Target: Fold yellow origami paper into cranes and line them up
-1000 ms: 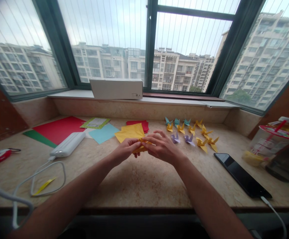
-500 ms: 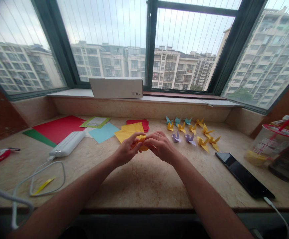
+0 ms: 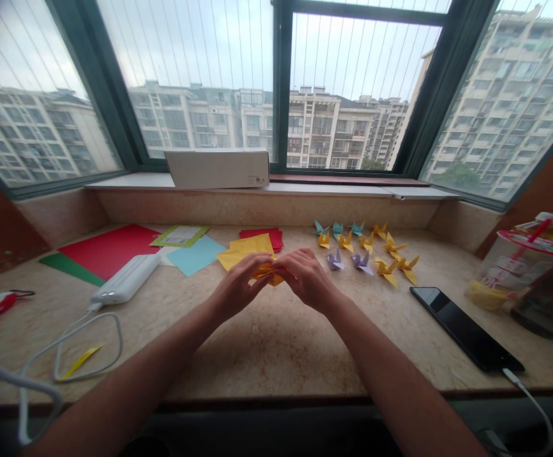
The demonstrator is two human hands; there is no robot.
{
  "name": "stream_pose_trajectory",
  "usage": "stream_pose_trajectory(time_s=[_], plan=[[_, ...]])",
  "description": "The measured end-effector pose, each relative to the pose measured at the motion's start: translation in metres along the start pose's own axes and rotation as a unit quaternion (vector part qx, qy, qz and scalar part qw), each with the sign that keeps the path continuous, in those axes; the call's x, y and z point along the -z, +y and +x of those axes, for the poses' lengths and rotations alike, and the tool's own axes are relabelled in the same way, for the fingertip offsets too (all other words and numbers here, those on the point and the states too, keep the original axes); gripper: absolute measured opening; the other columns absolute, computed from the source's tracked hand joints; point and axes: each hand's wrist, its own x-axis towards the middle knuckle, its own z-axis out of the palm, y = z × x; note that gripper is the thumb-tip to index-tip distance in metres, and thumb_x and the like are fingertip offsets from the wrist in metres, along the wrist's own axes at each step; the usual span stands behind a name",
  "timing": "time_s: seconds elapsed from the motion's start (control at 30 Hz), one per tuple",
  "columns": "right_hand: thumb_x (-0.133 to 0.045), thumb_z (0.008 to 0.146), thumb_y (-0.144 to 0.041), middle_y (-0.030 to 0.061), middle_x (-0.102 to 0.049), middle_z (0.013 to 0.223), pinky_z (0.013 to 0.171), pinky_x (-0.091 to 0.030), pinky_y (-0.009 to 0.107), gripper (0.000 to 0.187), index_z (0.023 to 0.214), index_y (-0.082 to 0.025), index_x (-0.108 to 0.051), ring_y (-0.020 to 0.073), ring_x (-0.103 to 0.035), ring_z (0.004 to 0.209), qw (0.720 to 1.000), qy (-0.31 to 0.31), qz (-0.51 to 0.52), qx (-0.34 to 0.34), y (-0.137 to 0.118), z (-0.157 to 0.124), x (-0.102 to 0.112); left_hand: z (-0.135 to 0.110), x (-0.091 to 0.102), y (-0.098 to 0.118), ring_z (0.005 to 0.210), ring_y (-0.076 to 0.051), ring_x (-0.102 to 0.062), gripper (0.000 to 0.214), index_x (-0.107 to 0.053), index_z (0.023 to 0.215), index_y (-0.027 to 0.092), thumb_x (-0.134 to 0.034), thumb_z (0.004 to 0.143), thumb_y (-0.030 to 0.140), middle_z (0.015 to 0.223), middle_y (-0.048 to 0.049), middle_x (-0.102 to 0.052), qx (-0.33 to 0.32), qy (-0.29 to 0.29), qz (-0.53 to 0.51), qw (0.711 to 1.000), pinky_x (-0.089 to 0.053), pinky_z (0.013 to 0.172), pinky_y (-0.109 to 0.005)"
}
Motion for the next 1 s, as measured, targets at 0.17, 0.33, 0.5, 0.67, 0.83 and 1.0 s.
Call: stream_pose_trajectory(time_s=[0.17, 0.33, 0.5, 0.67, 0.83, 1.0], plan=[[-0.055, 0.095, -0.026, 0.0035, -0.071, 0.088, 0.083, -0.041, 0.035, 0.007, 0.097, -0.022, -0.061, 0.0189, -0.063, 0.081, 1.0, 0.01, 0.004, -0.008, -0.0009, -0.0011, -0.0005, 0.0005, 0.0018, -0.0018, 0.115, -0.025, -0.058, 0.023, -0.061, 0.113, 0.024, -0.058, 0.09, 0.026, 0.128, -0.0112, -0.058, -0.019, 0.021, 0.046, 0.999, -0.049, 0.095, -0.043], [-0.055, 0.095, -0.026, 0.0028, -0.071, 0.088, 0.084, -0.039, 0.035, 0.009, 0.097, -0.022, -0.062, 0.0184, -0.062, 0.081, 1.0, -0.014, -0.002, -0.017, -0.001, -0.0023, -0.0031, 0.0002, -0.0009, -0.0055, 0.104, -0.024, -0.062, 0.011, -0.065, 0.099, 0.02, -0.06, 0.089, 0.023, 0.114, -0.0103, -0.064, -0.023, 0.026, 0.066, 0.997, -0.05, 0.09, -0.043], [-0.054, 0.096, -0.027, 0.0049, -0.071, 0.097, 0.086, -0.037, 0.037, 0.016, 0.108, -0.023, -0.062, 0.0196, -0.061, 0.087, 0.998, -0.047, -0.048, 0.002, 0.0004, -0.0024, -0.0017, 0.0014, -0.002, -0.0061, 0.1, -0.023, -0.062, 0.005, -0.065, 0.087, 0.018, -0.061, 0.088, 0.021, 0.104, -0.0082, -0.068, -0.011, 0.047, 0.044, 0.998, -0.05, 0.088, -0.04], [-0.053, 0.096, -0.024, 0.0058, -0.071, 0.098, 0.088, -0.036, 0.039, 0.019, 0.112, -0.023, -0.063, 0.0204, -0.061, 0.088, 0.994, -0.063, -0.085, 0.014, 0.002, -0.0028, 0.001, 0.0019, -0.0004, -0.0056, 0.106, -0.023, -0.06, 0.006, -0.065, 0.086, 0.019, -0.06, 0.089, 0.019, 0.109, -0.0079, -0.068, -0.016, 0.048, 0.039, 0.998, -0.048, 0.093, -0.041], [-0.054, 0.096, -0.025, 0.0036, -0.072, 0.089, 0.085, -0.039, 0.039, 0.014, 0.098, -0.023, -0.067, 0.019, -0.062, 0.08, 0.996, -0.044, -0.071, 0.005, 0.0, -0.0029, -0.0008, 0.002, 0.004, 0.0008, 0.107, -0.025, -0.056, 0.008, -0.066, 0.088, 0.019, -0.059, 0.089, 0.022, 0.115, -0.0095, -0.065, -0.012, 0.035, 0.094, 0.995, -0.046, 0.093, -0.044], [-0.057, 0.093, -0.03, 0.0065, -0.07, 0.105, 0.092, -0.043, 0.042, 0.019, 0.11, -0.025, -0.065, 0.0231, -0.062, 0.1, 0.994, 0.087, -0.029, -0.061, -0.0052, 0.0023, 0.0032, 0.0039, 0.0057, -0.001, 0.088, -0.021, -0.057, 0.011, -0.067, 0.085, 0.019, -0.061, 0.089, 0.027, 0.087, -0.0056, -0.068, 0.061, 0.084, 0.027, 0.994, -0.047, 0.083, -0.039]])
